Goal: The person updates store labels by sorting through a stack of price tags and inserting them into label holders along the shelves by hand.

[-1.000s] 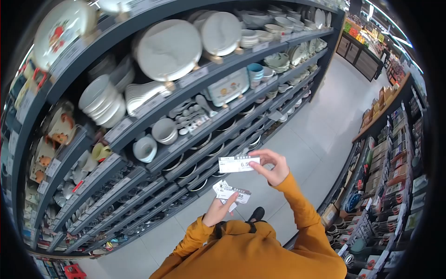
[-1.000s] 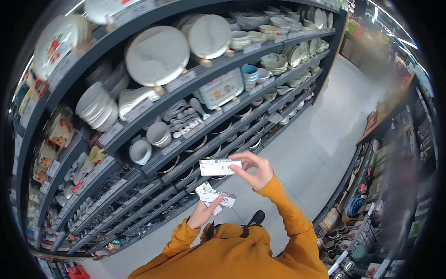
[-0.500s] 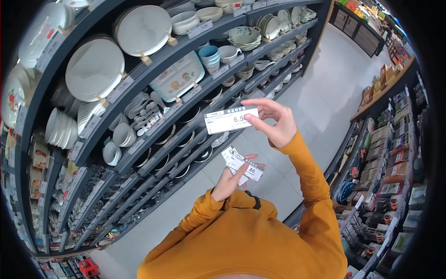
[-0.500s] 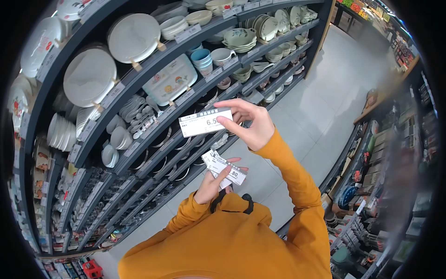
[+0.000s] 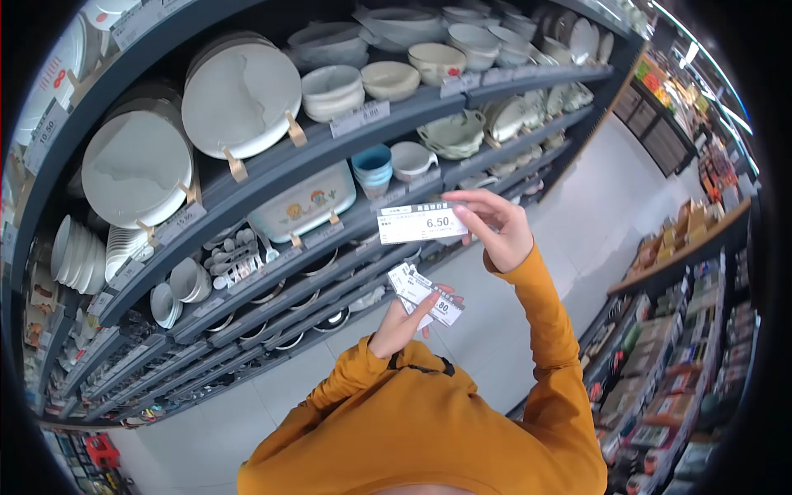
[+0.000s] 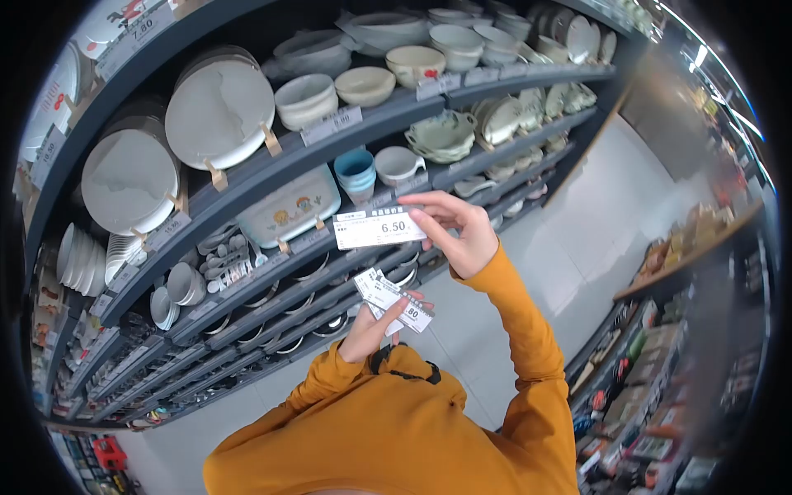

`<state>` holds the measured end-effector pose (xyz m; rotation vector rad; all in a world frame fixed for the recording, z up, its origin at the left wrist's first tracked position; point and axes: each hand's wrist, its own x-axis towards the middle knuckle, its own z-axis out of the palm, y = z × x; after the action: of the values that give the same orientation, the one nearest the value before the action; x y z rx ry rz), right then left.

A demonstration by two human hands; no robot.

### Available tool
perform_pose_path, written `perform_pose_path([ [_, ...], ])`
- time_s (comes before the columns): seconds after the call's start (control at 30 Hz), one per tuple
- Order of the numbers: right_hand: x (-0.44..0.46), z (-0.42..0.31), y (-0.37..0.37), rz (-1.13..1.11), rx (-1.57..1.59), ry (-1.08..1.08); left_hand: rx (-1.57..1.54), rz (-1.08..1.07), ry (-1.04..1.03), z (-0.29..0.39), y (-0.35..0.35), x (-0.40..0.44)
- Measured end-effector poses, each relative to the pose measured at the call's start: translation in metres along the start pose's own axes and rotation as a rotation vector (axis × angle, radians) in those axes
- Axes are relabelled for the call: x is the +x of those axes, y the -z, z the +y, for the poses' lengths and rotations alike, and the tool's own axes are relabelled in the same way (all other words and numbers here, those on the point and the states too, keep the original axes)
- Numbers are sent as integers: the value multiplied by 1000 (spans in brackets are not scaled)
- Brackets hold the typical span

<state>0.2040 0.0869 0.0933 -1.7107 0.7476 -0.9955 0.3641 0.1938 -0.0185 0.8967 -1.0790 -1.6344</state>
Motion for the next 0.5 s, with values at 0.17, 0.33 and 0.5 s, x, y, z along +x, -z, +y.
perform_pose_path([
  [0.17,50,29,24,-19,3,45,80,72,8,8,7,43],
  [0.33,116,37,57,-16,-173,232,82,217,-3,9,-3,62],
  [0.5,199,42,91,-44,-150,327,-17,454,-49,-4,-31,82],
])
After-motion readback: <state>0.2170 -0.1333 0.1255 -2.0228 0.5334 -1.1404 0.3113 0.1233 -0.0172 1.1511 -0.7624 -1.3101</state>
